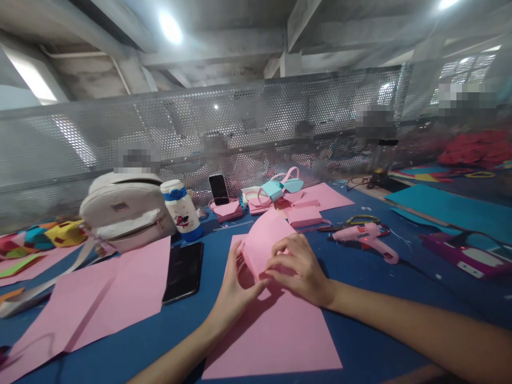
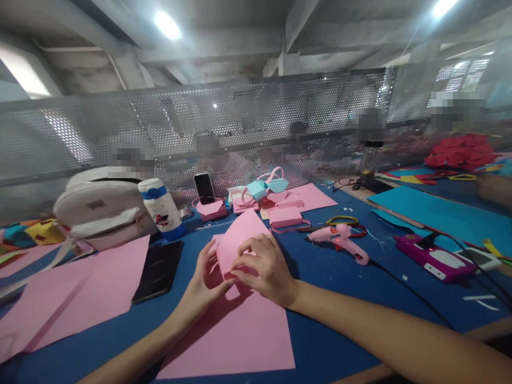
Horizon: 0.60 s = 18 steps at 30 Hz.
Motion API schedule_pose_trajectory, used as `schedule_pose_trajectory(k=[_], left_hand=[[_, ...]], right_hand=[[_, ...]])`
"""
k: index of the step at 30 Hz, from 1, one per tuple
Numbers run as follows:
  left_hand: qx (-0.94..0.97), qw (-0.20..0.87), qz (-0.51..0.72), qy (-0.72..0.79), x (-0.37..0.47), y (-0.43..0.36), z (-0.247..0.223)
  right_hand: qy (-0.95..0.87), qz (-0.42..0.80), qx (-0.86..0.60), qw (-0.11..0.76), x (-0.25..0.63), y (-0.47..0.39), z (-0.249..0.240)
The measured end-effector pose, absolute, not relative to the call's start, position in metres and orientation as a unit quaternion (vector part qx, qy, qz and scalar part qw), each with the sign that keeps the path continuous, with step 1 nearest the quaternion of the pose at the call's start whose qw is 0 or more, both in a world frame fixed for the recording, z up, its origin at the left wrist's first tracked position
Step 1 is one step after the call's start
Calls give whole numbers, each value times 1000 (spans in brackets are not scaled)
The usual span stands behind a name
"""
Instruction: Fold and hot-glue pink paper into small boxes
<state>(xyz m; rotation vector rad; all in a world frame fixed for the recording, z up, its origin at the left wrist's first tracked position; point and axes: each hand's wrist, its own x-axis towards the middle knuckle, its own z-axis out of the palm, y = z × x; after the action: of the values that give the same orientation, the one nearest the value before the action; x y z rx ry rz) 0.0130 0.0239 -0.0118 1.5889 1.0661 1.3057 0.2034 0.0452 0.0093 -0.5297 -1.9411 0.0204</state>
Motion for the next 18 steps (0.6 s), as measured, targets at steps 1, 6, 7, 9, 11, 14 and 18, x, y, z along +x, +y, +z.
schedule_pose_trajectory(k=[1, 6, 7, 9, 11, 14, 18], left_hand=[[629, 400, 515, 424, 13, 24, -11], [630, 398, 510, 430, 14, 23, -10], [630, 397, 508, 432, 15, 22, -9], [631, 394, 508, 434, 16, 21, -8], [635, 390, 508, 432, 16, 20, -6], [642, 386, 506, 427, 18, 19, -4], [645, 384, 500, 432, 18, 18, -2]], right_hand=[[-817, 8, -221, 533, 203, 45, 10], [-822, 2, -222, 525, 203, 43, 11], [-820, 2, -225, 526, 203, 43, 11], [-818, 2, -227, 529, 203, 43, 10], [-818, 3, -222, 530, 202, 42, 9], [-825, 4, -213, 524, 201, 42, 9], [-831, -1, -212, 515, 200, 42, 9]])
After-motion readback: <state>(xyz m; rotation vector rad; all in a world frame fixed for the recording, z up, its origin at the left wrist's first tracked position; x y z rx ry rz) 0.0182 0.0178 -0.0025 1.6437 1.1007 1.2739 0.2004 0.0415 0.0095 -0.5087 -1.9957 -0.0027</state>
